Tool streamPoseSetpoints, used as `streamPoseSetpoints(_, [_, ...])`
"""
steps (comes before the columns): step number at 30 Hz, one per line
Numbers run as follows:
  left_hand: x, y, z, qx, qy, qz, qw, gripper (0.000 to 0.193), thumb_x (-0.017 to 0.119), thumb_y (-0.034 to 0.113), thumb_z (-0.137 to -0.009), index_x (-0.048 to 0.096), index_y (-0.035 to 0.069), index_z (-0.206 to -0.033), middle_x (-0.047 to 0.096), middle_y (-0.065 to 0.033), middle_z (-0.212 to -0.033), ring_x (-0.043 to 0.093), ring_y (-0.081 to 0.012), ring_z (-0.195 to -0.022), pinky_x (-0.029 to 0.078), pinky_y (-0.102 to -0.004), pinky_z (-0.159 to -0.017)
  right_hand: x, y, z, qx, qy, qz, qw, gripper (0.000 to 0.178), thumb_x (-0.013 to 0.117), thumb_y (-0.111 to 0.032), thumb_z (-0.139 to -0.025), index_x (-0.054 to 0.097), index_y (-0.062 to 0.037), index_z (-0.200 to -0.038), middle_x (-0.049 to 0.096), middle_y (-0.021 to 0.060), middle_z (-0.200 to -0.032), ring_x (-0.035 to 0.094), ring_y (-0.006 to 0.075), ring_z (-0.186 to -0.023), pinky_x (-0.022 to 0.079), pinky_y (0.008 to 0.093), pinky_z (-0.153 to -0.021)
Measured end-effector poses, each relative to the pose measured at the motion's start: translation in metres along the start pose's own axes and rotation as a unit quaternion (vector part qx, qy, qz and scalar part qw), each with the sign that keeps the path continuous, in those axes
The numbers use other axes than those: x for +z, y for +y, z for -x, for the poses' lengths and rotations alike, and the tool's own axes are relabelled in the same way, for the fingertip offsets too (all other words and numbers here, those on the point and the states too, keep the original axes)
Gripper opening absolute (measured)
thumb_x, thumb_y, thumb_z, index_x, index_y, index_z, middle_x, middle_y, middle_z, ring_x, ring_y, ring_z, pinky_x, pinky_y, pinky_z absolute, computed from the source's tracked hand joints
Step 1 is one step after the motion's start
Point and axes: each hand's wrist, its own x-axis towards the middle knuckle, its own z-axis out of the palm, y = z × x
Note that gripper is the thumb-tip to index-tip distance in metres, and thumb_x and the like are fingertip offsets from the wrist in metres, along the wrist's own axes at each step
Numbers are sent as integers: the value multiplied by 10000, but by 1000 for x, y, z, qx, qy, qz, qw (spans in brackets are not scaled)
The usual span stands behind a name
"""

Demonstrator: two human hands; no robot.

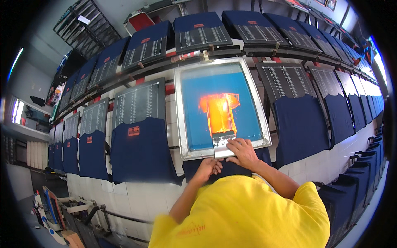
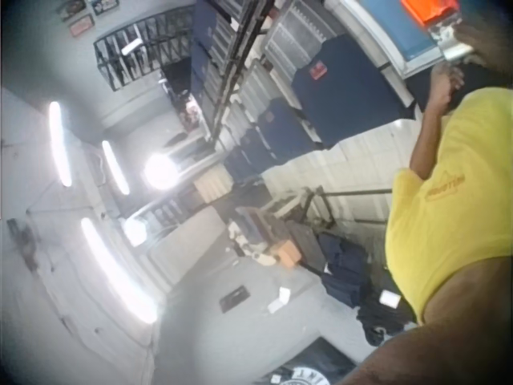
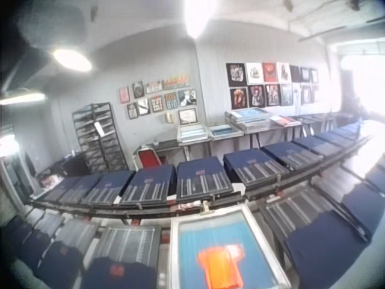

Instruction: The person performs a series of screen prints by lowering the screen frame onto shirts, applying ink with a squeegee, and moving along a row of garment platens.

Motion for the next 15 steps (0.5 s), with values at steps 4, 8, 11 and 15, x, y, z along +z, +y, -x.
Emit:
streamPoseSetpoints(4, [8, 23, 33, 39, 44, -85, 995, 350, 441, 249, -1097, 642, -32, -1154, 684, -97, -831, 657, -139, -619, 505, -242, -527, -9, 26, 0, 71, 128, -77, 986, 535, 777, -308, -829, 612, -57, -1272, 633, 137, -1287, 571, 319, -1179, 423, 480, -960])
streamPoseSetpoints(8, [-14, 58, 45, 237, 227, -91, 940, 233, 514, 169, -1060, 651, -17, -1093, 687, -85, -808, 670, -124, -636, 470, -218, -503, -15, 85, 5, 256, 244, 63, 933, 506, 748, -267, -856, 608, 28, -1243, 621, 212, -1226, 572, 385, -1140, 445, 481, -940])
streamPoseSetpoints(11, [-54, 72, 18, 396, 375, -311, 779, 221, 596, 124, -1001, 640, -18, -1165, 701, -166, -1008, 697, -246, -894, 536, -319, -765, 0, 122, 16, 426, 162, -18, 890, 540, 751, -286, -861, 599, 50, -1256, 610, 232, -1229, 566, 398, -1149, 454, 489, -959])
streamPoseSetpoints(15, [-88, 71, -7, 328, 433, -451, 708, 491, 692, 182, -918, 576, -34, -1344, 607, -288, -1307, 580, -422, -1228, 438, -442, -1063, 12, 136, 14, 418, 171, -79, 889, 542, 775, -271, -839, 610, 66, -1231, 610, 229, -1183, 563, 407, -1146, 451, 475, -984])
